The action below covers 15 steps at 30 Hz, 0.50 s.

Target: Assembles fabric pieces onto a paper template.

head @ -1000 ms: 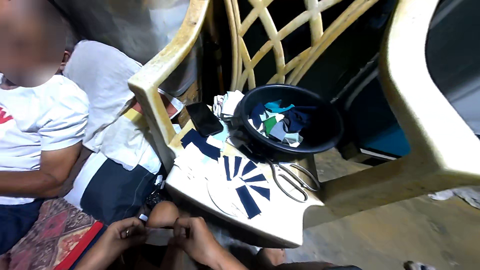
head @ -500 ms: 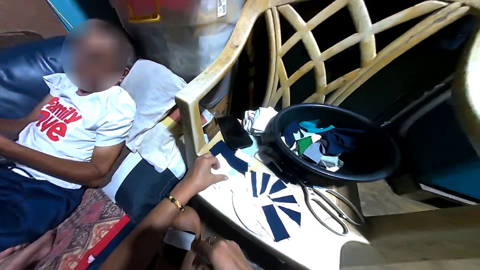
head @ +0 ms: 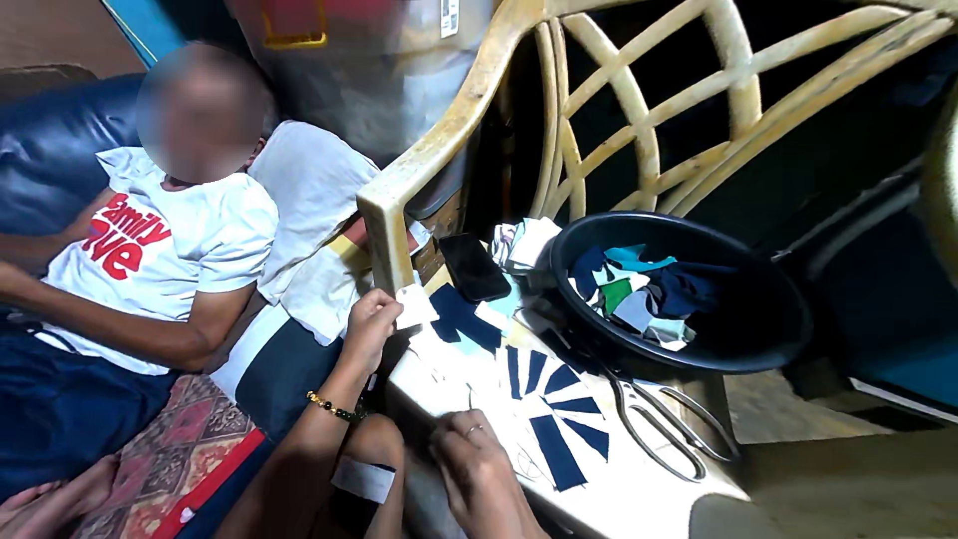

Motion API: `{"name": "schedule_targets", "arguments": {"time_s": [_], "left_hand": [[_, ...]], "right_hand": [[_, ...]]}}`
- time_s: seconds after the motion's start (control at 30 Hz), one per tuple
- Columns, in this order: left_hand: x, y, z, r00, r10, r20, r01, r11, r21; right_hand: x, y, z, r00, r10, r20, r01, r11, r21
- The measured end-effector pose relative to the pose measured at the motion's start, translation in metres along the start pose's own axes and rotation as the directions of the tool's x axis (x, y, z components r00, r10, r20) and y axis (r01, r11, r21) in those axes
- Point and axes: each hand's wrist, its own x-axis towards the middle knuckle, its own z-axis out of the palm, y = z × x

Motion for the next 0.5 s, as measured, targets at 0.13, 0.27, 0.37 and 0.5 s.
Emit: {"name": "schedule_targets", "arguments": {"time_s": [0.13,0.27,0.37,0.5], "left_hand": [[-0.013,0.008,-0.012,0.997,-0.081,0.020,0.083,0.973,-0.217],[-0.021,0.003,-0.018,0.998,-0.019,0.066,0.030,0.985,-0.170],[-0.025,0.001,-0.026,0.982,0.084,0.171,-0.069,0.994,-0.090],[-0.031,-0.001,-0.040,0.959,0.175,0.224,-0.204,0.973,0.111]], "right_hand": [[0.032,0.009,-0.001,0.989,0.147,-0.025,-0.148,0.987,-0.059],[0.066,0.038,0.012,0.963,0.267,0.031,-0.256,0.946,-0.198],[0.085,0.047,0.014,0.904,0.415,0.103,-0.364,0.873,-0.324],[0.104,0.040,0.000,0.761,0.594,0.260,-0.506,0.795,-0.336]]}}
